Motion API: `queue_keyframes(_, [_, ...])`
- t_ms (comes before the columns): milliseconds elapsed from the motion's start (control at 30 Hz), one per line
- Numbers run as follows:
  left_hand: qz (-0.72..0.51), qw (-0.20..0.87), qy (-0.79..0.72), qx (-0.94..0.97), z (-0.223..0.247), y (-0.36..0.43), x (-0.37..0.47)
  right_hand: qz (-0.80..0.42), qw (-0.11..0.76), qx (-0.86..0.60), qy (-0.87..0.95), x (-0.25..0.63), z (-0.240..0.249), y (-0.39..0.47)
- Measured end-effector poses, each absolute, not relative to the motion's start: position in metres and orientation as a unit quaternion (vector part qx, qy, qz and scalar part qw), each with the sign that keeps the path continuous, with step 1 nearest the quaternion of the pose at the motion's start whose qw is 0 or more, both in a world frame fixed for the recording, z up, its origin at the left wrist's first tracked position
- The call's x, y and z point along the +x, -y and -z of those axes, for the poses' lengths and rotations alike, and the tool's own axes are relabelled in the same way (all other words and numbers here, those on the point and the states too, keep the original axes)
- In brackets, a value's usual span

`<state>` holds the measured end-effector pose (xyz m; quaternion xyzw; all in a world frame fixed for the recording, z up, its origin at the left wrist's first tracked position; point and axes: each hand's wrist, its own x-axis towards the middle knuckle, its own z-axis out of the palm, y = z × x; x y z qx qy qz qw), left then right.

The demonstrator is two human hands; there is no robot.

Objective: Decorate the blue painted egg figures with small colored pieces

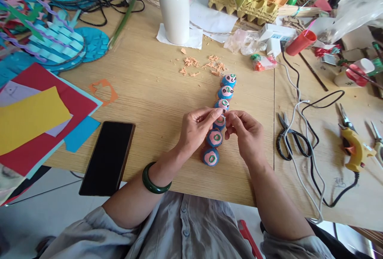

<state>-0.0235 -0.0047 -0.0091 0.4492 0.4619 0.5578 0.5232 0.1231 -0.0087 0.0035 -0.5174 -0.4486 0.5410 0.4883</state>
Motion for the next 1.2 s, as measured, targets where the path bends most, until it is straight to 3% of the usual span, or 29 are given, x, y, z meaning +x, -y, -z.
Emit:
queue_keyframes(333, [-0.543,0.451,-0.456,0.542,0.0145,0.0072,-0.0241,-0.615,0.485,-0.500,0.370,0.1232,-0.0042,0.0056])
queue_keyframes(633, [-0.532,0.355,-0.457,0.618,0.0137,0.0075,-0.0241,-0.606,0.513,-0.491,0.360,0.1219,-0.0014,0.0044])
queue_keyframes(933, [-0.522,0.532,-0.471,0.471,0.0143,0.0067,-0.0231,-0.579,0.501,-0.501,0.403,0.1232,0.0015,0.0068])
queue_keyframes(1200, [-0.518,0.540,-0.485,0.453,0.0150,0.0068,-0.0230,-0.563,0.486,-0.511,0.431,0.1243,0.0034,0.0073])
